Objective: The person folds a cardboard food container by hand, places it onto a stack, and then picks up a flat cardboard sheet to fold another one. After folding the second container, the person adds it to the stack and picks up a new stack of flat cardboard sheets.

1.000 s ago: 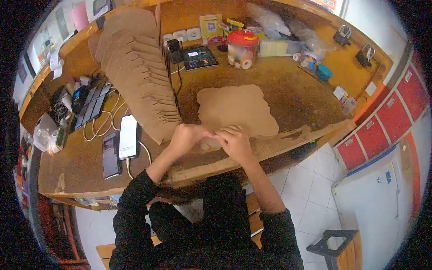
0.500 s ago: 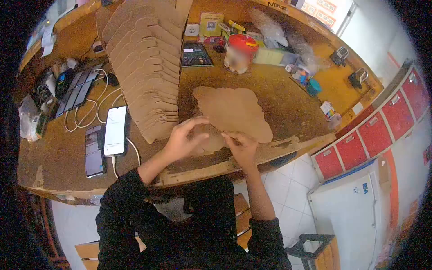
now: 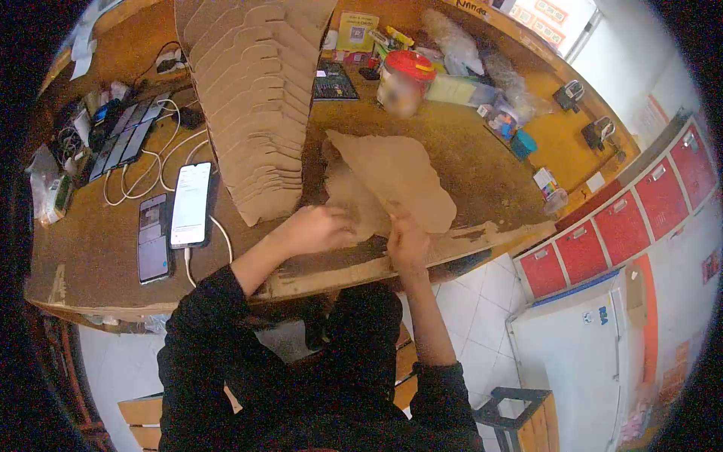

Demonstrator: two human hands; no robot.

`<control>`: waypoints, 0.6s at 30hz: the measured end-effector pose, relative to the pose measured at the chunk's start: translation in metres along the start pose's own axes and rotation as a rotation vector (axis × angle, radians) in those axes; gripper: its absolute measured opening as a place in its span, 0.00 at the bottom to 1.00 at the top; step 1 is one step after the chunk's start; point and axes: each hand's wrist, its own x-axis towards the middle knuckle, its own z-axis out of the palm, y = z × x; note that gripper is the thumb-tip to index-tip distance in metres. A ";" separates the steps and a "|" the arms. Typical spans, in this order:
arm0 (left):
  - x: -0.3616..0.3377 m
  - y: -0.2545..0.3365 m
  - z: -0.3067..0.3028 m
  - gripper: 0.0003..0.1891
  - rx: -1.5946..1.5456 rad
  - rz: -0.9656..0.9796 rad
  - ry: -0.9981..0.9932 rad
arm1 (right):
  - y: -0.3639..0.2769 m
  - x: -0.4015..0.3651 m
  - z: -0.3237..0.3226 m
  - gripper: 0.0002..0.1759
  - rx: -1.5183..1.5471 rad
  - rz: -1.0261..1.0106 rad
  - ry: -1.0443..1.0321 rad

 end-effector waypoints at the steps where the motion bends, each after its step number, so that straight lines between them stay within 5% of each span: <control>1: 0.000 0.001 -0.001 0.13 0.002 0.002 0.001 | 0.001 -0.001 -0.001 0.11 0.015 -0.170 -0.070; 4: 0.002 0.003 -0.004 0.08 0.343 0.106 0.024 | -0.019 0.011 -0.006 0.09 0.028 -0.209 -0.128; 6: 0.006 0.000 -0.004 0.06 0.185 0.203 0.289 | -0.031 0.018 -0.009 0.09 -0.004 -0.209 -0.152; 11: 0.009 0.001 -0.007 0.07 0.028 0.325 0.413 | -0.015 0.018 0.000 0.10 0.039 -0.283 -0.150; 13: 0.010 0.005 -0.009 0.08 -0.030 0.337 0.460 | -0.017 0.018 0.001 0.07 0.083 -0.169 -0.084; 15: 0.009 0.011 -0.012 0.13 -0.176 0.153 0.599 | -0.014 0.019 0.002 0.06 0.107 -0.119 -0.046; 18: -0.001 0.014 -0.023 0.17 -0.065 0.257 0.536 | -0.004 0.016 0.000 0.08 0.093 0.055 -0.038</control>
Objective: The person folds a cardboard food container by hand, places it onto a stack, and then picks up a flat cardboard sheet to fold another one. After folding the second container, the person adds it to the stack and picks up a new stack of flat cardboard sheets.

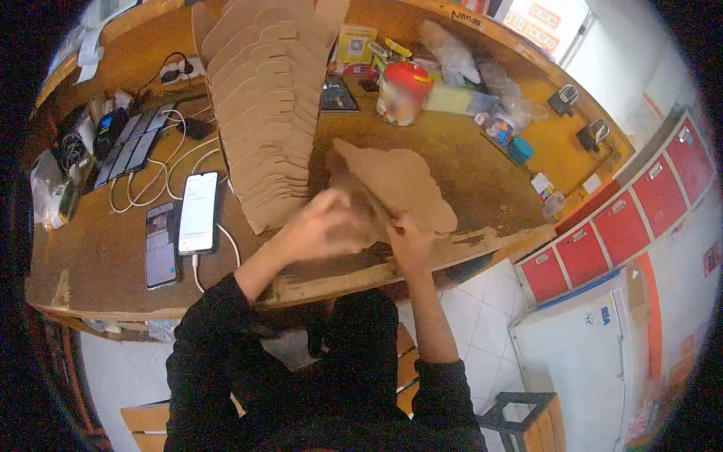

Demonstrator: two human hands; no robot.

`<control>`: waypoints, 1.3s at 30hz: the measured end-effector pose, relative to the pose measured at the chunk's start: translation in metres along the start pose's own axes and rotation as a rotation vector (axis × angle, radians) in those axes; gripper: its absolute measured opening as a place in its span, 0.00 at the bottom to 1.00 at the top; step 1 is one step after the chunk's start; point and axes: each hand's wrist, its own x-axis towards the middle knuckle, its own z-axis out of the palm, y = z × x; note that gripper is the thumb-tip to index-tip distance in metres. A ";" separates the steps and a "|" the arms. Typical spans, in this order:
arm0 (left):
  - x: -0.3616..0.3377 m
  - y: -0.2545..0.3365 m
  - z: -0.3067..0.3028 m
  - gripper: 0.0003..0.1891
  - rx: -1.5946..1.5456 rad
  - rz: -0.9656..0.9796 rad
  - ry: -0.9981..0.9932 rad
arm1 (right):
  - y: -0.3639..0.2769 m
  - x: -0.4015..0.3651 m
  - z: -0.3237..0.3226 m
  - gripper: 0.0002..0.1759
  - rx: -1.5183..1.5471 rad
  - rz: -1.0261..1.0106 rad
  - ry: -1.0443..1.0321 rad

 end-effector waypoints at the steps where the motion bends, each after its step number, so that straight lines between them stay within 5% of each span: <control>1: -0.004 -0.001 -0.001 0.17 0.001 -0.006 0.002 | 0.002 -0.001 0.001 0.09 -0.038 0.123 -0.013; 6: -0.021 -0.019 0.011 0.17 -0.025 -0.193 -0.455 | -0.008 0.009 0.000 0.03 0.016 -0.142 0.172; 8: -0.023 -0.023 0.014 0.15 0.003 -0.237 -0.513 | -0.007 0.006 -0.001 0.03 -0.012 -0.229 0.167; 11: -0.015 -0.017 0.012 0.11 0.198 -0.203 -0.615 | 0.009 -0.005 -0.004 0.11 0.179 -0.056 0.064; 13: -0.012 -0.018 0.010 0.09 0.370 -0.121 -0.653 | 0.003 0.003 -0.011 0.14 -0.195 -0.425 -0.004; 14: -0.014 -0.023 0.012 0.08 0.339 -0.050 -0.525 | -0.002 0.005 -0.013 0.14 -0.195 -0.425 0.000; 18: -0.009 -0.023 0.011 0.06 0.232 0.057 -0.242 | -0.023 0.011 -0.011 0.13 -0.202 -0.379 -0.151; 20: -0.007 -0.018 0.007 0.10 0.154 -0.025 -0.256 | -0.015 0.007 -0.004 0.13 -0.234 -0.402 -0.195; 22: -0.004 -0.012 0.004 0.13 0.080 -0.107 -0.267 | -0.007 0.007 0.001 0.14 -0.213 -0.395 -0.118; 24: -0.001 -0.004 0.003 0.08 -0.002 -0.010 0.038 | -0.007 0.006 -0.001 0.12 -0.168 -0.311 -0.093; 28: -0.003 0.009 0.000 0.11 0.008 -0.104 0.018 | 0.007 0.005 -0.002 0.08 -0.228 -0.118 0.021; 31: -0.015 -0.004 0.007 0.13 0.173 -0.015 -0.166 | 0.008 0.008 -0.003 0.08 -0.159 -0.160 0.064; 33: -0.018 -0.006 0.005 0.10 0.075 -0.304 -0.559 | 0.011 0.009 0.000 0.09 -0.149 -0.238 0.107; 35: -0.017 -0.008 0.004 0.10 0.098 -0.328 -0.622 | 0.019 0.006 0.008 0.10 -0.134 -0.314 0.161; 37: -0.016 -0.008 0.003 0.09 0.114 -0.352 -0.688 | 0.024 -0.003 0.013 0.14 0.562 0.169 0.155; 39: -0.014 -0.008 0.001 0.09 0.229 -0.228 -0.695 | 0.025 -0.004 0.004 0.16 0.386 0.125 0.080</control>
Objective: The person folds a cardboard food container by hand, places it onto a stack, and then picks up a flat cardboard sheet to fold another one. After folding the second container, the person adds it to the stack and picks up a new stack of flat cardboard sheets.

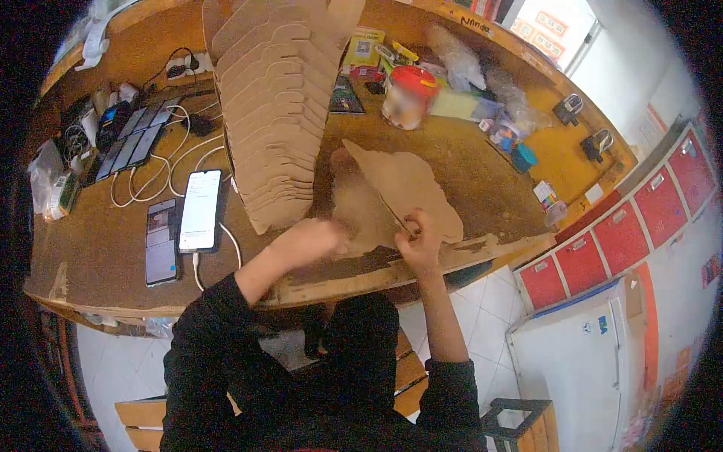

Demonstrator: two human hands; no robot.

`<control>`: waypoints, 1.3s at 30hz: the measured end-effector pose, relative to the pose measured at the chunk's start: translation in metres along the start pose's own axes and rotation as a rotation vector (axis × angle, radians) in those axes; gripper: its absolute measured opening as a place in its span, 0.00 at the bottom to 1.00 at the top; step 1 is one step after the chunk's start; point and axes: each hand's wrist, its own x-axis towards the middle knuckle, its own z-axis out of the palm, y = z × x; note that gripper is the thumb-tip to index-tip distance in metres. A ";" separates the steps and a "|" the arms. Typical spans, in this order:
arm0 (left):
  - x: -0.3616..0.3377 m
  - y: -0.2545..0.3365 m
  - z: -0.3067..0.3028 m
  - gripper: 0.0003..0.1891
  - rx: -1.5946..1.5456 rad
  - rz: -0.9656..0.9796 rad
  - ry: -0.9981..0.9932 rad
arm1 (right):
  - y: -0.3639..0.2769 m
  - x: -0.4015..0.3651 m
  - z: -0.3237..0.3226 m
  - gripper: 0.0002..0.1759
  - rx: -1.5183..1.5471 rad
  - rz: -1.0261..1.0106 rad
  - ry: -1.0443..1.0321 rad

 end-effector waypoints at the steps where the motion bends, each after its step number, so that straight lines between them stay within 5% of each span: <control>1: 0.002 0.000 0.000 0.09 0.003 0.002 0.001 | -0.003 0.002 -0.004 0.18 -0.176 -0.038 -0.071; 2: 0.005 0.000 0.000 0.08 0.090 0.063 0.103 | -0.002 0.003 -0.006 0.18 -0.175 -0.040 -0.068; 4: 0.007 -0.001 0.001 0.08 0.180 0.122 0.207 | -0.006 0.007 -0.008 0.13 -0.570 -0.531 -0.169; 13: 0.008 0.001 -0.007 0.09 -0.051 0.201 0.361 | -0.060 0.021 0.002 0.20 -0.553 -0.403 -0.449; 21: 0.007 0.007 -0.014 0.10 -0.234 0.158 0.497 | -0.062 0.020 0.004 0.24 -0.526 -0.366 -0.500; 30: 0.007 0.004 -0.024 0.08 -0.570 0.080 0.231 | -0.065 0.025 -0.001 0.25 -0.483 -0.267 -0.641; 39: 0.006 0.003 -0.007 0.08 -0.279 0.157 0.404 | -0.051 0.019 0.003 0.20 -0.517 -0.320 -0.599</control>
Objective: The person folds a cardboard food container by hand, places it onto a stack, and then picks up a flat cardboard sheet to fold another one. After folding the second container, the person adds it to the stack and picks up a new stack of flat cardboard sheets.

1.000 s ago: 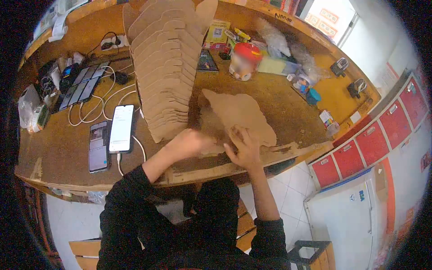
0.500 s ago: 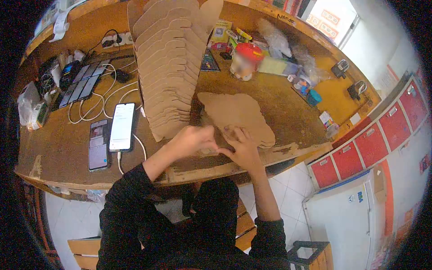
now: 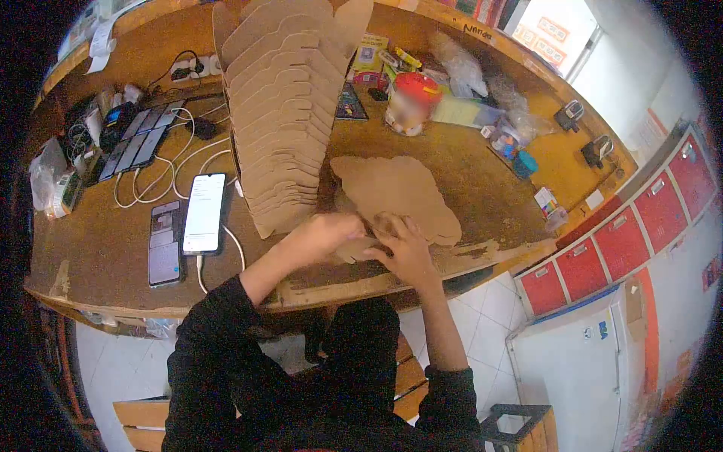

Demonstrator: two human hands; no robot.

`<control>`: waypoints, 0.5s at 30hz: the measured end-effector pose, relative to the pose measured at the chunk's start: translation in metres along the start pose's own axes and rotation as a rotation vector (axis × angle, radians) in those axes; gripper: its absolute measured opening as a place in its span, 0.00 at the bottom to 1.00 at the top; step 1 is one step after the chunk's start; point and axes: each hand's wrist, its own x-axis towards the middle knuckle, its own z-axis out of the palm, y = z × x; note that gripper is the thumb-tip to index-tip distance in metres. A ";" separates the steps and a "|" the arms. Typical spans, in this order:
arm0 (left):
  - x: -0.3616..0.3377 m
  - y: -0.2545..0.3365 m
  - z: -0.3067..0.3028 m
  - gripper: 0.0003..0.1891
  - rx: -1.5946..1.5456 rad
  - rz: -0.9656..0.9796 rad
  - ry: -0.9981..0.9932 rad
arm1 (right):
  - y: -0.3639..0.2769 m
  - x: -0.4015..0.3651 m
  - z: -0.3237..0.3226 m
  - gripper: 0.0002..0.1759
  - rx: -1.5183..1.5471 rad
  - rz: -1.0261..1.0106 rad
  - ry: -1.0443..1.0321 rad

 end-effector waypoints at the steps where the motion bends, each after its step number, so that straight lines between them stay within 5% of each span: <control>1: 0.000 0.001 0.000 0.08 0.000 0.000 0.000 | 0.001 0.000 0.002 0.18 -0.028 -0.012 0.024; 4: 0.002 0.003 0.000 0.09 -0.075 -0.032 -0.022 | 0.003 -0.002 0.004 0.15 -0.037 0.036 0.110; 7: 0.006 0.009 -0.002 0.10 -0.081 0.163 0.260 | 0.014 -0.005 0.012 0.14 -0.022 0.018 0.340; 12: -0.009 -0.001 0.004 0.09 0.247 0.142 -0.006 | 0.024 -0.007 0.014 0.14 -0.074 0.024 0.457; 15: -0.011 -0.010 0.012 0.08 0.172 0.036 -0.185 | 0.022 -0.008 0.013 0.13 -0.107 0.013 0.416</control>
